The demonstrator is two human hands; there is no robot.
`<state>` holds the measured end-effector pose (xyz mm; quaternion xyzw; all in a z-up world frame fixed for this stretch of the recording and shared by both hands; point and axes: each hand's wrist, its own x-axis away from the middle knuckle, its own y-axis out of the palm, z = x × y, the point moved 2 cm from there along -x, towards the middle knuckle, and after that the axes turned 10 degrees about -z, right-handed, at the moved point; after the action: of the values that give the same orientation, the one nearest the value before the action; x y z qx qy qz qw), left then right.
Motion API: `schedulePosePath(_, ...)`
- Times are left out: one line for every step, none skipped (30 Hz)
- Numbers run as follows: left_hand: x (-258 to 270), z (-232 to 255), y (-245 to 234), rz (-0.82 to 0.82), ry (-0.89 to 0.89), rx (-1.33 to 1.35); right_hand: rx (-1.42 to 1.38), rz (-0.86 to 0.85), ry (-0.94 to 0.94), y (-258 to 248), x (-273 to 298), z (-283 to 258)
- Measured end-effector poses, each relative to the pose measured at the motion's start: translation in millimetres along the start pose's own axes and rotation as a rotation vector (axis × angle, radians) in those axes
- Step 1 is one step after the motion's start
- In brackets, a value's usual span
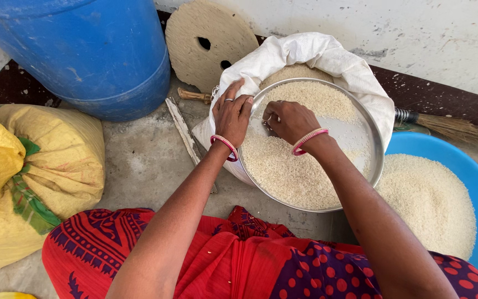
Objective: The person sits on the floor and sorts grains on a metal tray by hand, picking out impurities and transferring the cleaned grains into a blue basin. The person repeatedly spreads and sifts the grains across the tray surface.
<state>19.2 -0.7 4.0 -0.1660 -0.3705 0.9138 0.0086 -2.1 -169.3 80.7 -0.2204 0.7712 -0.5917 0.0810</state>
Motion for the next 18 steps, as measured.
schedulePosePath(-0.2, 0.2, 0.3, -0.001, -0.003, 0.001, 0.003, -0.001, -0.005, -0.2, 2.3, 0.8)
schedulePosePath(-0.3, 0.1, -0.1, -0.002, -0.006, 0.002, 0.005, -0.003, -0.010, -0.2, 4.4, 0.9)
schedulePosePath(-0.2, -0.2, -0.9, 0.000, -0.006, 0.002, 0.024, 0.002, -0.011, -0.2, 6.4, 0.5)
schedulePosePath(0.0, 0.2, -1.0, 0.000, -0.004, 0.004, 0.042, 0.008, -0.010, -0.1, 9.3, 0.4)
schedulePosePath(0.3, 0.9, -0.9, -0.001, -0.002, 0.005, 0.061, 0.014, -0.008, 0.1, 12.0, -0.3)
schedulePosePath(0.5, 1.6, -1.0, -0.002, -0.006, 0.008, 0.065, 0.024, -0.005, 0.2, 14.2, -1.8)
schedulePosePath(1.0, 2.0, -1.4, -0.004, -0.010, 0.012, 0.069, 0.034, -0.002, 0.4, 16.1, -4.0)
schedulePosePath(1.2, 2.3, -2.3, -0.004, -0.014, 0.014, 0.074, 0.044, 0.000, 0.4, 17.1, -7.1)
schedulePosePath(1.2, 2.8, -2.9, -0.003, -0.011, 0.010, 0.104, 0.047, -0.005, 0.9, 17.9, -10.9)
schedulePosePath(1.2, 3.3, -3.2, -0.002, -0.008, 0.006, 0.134, 0.049, -0.011, 1.2, 18.6, -14.5)
schedulePosePath(1.1, 3.5, -3.4, -0.001, -0.006, 0.003, 0.165, 0.052, -0.016, 1.9, 18.9, -18.0)
schedulePosePath(1.3, 3.5, -3.2, 0.001, -0.005, 0.005, 0.209, 0.075, -0.035, 2.7, 19.6, -21.4)
schedulePosePath(1.4, 3.3, -2.9, 0.003, -0.004, 0.008, 0.252, 0.099, -0.054, 3.7, 19.9, -24.0)
schedulePosePath(1.6, 2.9, -2.3, 0.005, -0.004, 0.010, 0.296, 0.122, -0.072, 5.3, 20.2, -25.8)
schedulePosePath(1.8, 2.4, -1.7, 0.003, -0.006, 0.012, 0.348, 0.123, -0.092, 7.6, 20.2, -26.5)
schedulePosePath(1.2, 2.0, -1.3, 0.001, -0.007, 0.013, 0.400, 0.126, -0.112, 9.8, 19.1, -26.7)
schedulePosePath(0.6, 1.5, -1.1, -0.001, -0.008, 0.013, 0.452, 0.128, -0.132, 12.7, 17.8, -26.5)
schedulePosePath(0.4, 1.0, -1.0, 0.002, 0.000, 0.013, 0.479, 0.112, -0.141, 16.1, 15.1, -26.0)
